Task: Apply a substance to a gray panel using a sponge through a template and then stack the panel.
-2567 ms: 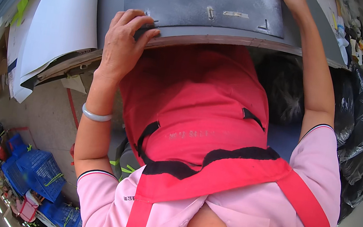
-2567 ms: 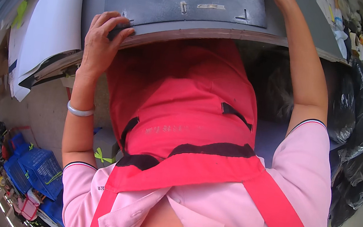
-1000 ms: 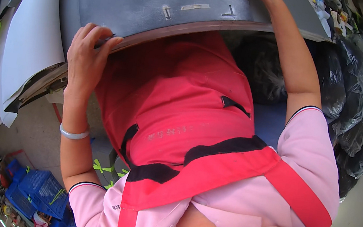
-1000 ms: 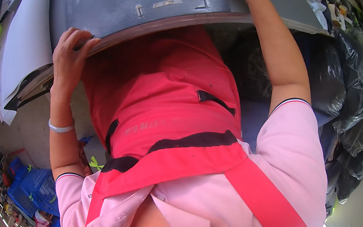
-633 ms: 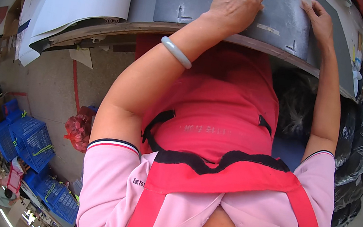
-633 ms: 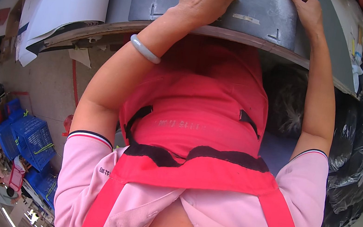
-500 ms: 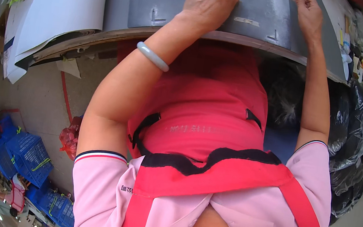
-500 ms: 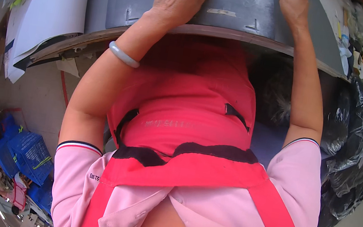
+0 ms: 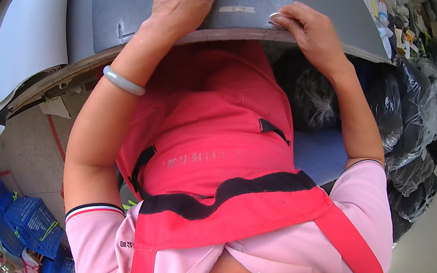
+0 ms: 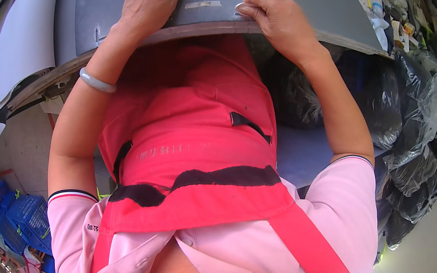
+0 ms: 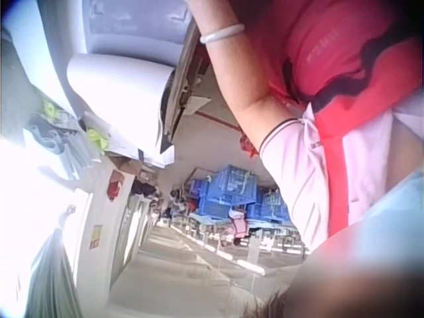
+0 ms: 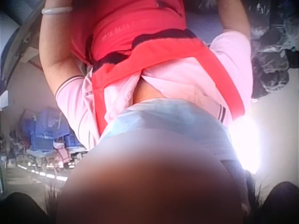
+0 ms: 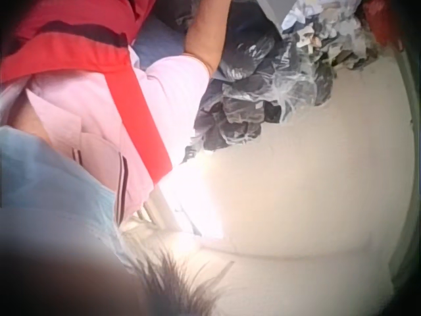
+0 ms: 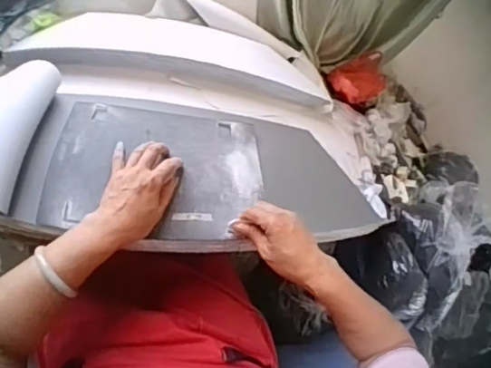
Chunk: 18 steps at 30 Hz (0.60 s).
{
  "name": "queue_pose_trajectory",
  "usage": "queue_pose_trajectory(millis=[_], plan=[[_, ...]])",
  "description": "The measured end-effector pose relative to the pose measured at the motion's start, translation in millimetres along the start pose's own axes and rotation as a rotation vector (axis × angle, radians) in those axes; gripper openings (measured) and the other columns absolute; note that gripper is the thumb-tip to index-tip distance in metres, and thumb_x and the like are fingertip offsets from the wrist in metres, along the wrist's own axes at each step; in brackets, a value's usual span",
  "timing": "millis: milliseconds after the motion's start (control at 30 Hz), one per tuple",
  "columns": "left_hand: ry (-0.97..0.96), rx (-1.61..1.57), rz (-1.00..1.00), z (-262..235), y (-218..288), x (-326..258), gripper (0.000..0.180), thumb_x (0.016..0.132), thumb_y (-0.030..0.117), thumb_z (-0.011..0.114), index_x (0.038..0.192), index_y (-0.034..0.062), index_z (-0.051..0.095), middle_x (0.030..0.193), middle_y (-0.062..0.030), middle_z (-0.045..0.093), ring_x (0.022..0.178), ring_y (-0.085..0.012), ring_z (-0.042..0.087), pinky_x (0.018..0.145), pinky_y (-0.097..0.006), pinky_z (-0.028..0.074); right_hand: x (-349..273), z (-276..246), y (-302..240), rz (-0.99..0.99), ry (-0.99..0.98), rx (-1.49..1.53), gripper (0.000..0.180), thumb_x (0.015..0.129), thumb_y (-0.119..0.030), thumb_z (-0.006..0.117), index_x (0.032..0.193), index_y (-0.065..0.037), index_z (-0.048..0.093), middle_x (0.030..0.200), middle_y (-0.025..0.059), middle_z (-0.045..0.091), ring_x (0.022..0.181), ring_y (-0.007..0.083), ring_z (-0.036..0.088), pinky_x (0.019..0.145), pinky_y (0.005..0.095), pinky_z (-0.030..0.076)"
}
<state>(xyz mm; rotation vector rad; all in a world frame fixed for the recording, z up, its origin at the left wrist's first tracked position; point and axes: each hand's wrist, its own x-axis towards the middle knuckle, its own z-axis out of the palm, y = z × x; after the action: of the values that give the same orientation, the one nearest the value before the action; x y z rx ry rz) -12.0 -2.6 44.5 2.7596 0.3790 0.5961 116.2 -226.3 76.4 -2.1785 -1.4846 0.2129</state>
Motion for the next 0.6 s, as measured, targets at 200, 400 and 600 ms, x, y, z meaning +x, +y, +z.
queue_pose_trajectory(millis=[200,400,600], plan=[[0.027,-0.019,0.014,0,0,-1,0.023,0.099,0.023,0.058,0.117,0.0108,0.065,0.121,-0.0119,0.059,0.123,-0.0332,0.055,0.107,-0.066,0.038,2,-8,1,-0.005,-0.028,-0.070,0.021,0.096,-0.024,0.067,0.100,-0.003,0.068,0.086,0.0173,0.066,0.083,0.0384,0.064,0.073,0.0435,0.051],[0.039,-0.006,0.010,2,-1,-1,0.023,0.099,0.023,0.059,0.118,0.0110,0.065,0.121,-0.0116,0.060,0.122,-0.0328,0.056,0.108,-0.066,0.037,-1,3,-8,0.337,0.096,0.183,0.018,0.096,-0.020,0.069,0.104,-0.003,0.066,0.074,0.0061,0.060,0.066,0.0165,0.059,0.062,0.0324,0.048],[0.043,-0.006,0.023,1,-2,-2,0.023,0.098,0.022,0.060,0.118,0.0106,0.065,0.120,-0.0120,0.060,0.121,-0.0332,0.056,0.108,-0.066,0.037,4,-15,-6,0.405,-0.107,0.152,0.020,0.098,-0.019,0.069,0.112,-0.005,0.065,0.073,-0.0031,0.055,0.062,0.0055,0.053,0.055,0.0228,0.045]])
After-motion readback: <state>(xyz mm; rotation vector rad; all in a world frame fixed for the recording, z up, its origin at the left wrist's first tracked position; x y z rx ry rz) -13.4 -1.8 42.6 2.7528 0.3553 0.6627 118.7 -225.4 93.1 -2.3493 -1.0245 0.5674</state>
